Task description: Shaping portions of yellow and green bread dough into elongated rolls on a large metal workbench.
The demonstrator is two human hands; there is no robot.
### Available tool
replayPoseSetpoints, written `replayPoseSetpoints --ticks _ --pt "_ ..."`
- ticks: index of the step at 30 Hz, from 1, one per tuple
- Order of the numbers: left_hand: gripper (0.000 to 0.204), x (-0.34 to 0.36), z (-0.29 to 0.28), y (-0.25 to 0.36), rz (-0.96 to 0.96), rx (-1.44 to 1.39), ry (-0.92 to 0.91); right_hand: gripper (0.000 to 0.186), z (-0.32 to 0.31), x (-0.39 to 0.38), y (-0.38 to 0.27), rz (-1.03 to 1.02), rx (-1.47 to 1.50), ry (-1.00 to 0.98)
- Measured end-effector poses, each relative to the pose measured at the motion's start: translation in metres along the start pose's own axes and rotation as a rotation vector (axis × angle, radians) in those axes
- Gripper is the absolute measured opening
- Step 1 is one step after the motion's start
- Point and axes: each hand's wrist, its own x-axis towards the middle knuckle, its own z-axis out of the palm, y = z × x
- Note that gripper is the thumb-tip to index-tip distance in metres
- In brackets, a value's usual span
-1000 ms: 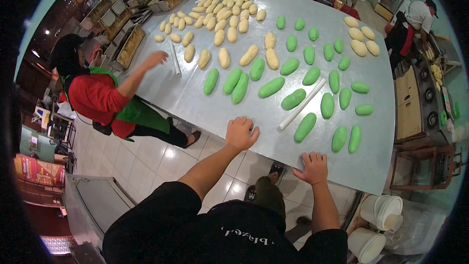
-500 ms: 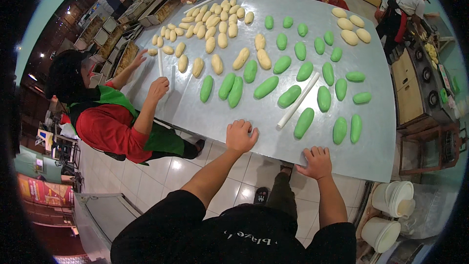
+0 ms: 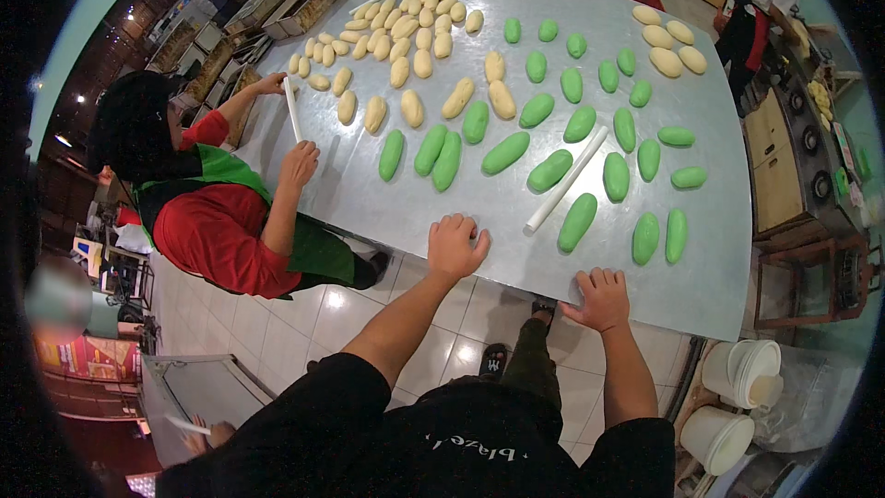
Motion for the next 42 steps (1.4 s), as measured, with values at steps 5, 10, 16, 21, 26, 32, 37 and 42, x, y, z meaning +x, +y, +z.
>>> replayPoseSetpoints --ticks 5,10,16,21,26,32,37,42 --pt "0.020 -0.0012 0.0016 -0.0021 -0.002 0.000 0.007 0.055 0.0024 0.0006 0.0004 0.000 0.006 -0.013" --pt "0.021 -0.0011 0.0027 -0.0007 0.024 -0.003 0.051 0.056 0.0018 -0.0001 0.0010 -0.005 -0.005 -0.012" --pt "0.021 -0.0016 0.0022 -0.0021 0.029 -0.008 0.064 0.056 0.0022 0.0006 0.0005 -0.014 -0.005 0.003" --pt "0.020 -0.0016 0.0020 -0.0009 0.015 0.002 0.049 0.055 0.0022 0.0005 0.0013 -0.027 -0.005 0.025" --pt "0.019 -0.0021 0.0038 -0.0030 0.005 -0.002 0.031 0.055 0.0035 0.0000 0.0016 -0.026 -0.012 0.022" --pt "0.020 -0.0018 0.0044 -0.0031 0.003 0.000 0.017 0.057 0.0042 -0.0002 0.0024 -0.029 -0.013 0.028" --pt "0.020 -0.0016 0.0031 -0.0022 -0.006 0.003 0.016 0.057 0.0057 -0.0009 0.0028 -0.023 -0.013 0.020" --pt "0.021 -0.0018 0.0015 -0.0011 0.004 -0.006 0.042 0.057 0.0027 0.0004 0.0011 -0.021 -0.009 0.020"
